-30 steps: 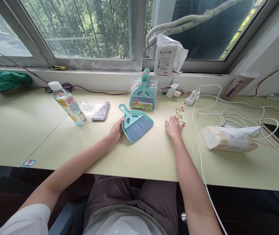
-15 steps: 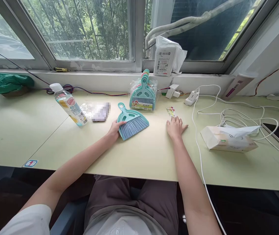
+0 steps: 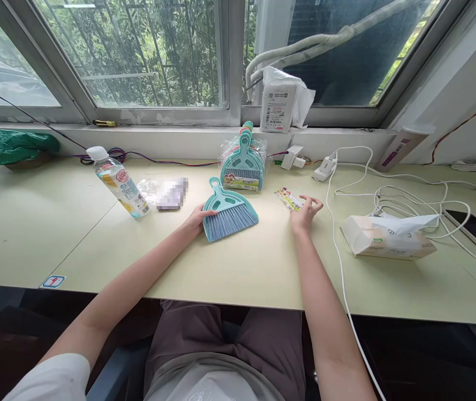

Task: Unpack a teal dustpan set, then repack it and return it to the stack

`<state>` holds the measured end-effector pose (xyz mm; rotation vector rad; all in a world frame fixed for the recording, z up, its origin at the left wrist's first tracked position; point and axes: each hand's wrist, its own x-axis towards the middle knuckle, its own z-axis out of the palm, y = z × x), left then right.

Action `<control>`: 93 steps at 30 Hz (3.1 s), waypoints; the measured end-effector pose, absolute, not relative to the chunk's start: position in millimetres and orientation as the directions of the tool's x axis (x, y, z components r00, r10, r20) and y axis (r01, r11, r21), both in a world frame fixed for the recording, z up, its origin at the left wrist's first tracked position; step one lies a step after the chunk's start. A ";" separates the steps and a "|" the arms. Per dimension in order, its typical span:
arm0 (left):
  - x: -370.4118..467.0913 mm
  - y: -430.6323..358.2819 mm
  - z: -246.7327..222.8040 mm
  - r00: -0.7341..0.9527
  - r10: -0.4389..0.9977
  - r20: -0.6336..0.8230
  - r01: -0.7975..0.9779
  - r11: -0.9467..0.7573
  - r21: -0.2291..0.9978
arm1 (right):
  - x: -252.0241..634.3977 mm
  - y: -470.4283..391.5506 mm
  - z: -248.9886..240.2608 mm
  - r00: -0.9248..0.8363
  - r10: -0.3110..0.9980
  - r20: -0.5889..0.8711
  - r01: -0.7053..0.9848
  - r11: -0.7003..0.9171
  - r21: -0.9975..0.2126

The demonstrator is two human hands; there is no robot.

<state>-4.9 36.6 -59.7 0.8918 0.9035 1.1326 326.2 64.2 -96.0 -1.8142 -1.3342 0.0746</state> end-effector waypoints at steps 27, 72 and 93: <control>-3.8 31.3 -59.8 0.273 0.961 -0.055 -0.282 0.134 0.950 | 228.2 11.2 -42.8 -0.193 0.964 0.184 0.163 0.216 -0.963; 5.9 19.7 -53.6 0.059 0.997 0.051 -0.244 -0.036 0.969 | 197.4 4.8 -56.1 -0.184 0.980 -0.078 -0.128 -0.103 -0.986; -110.8 78.5 -57.9 -0.130 0.903 0.409 0.985 0.069 0.159 | 203.0 3.4 -55.0 -0.180 0.983 -0.044 -0.081 -0.059 -0.995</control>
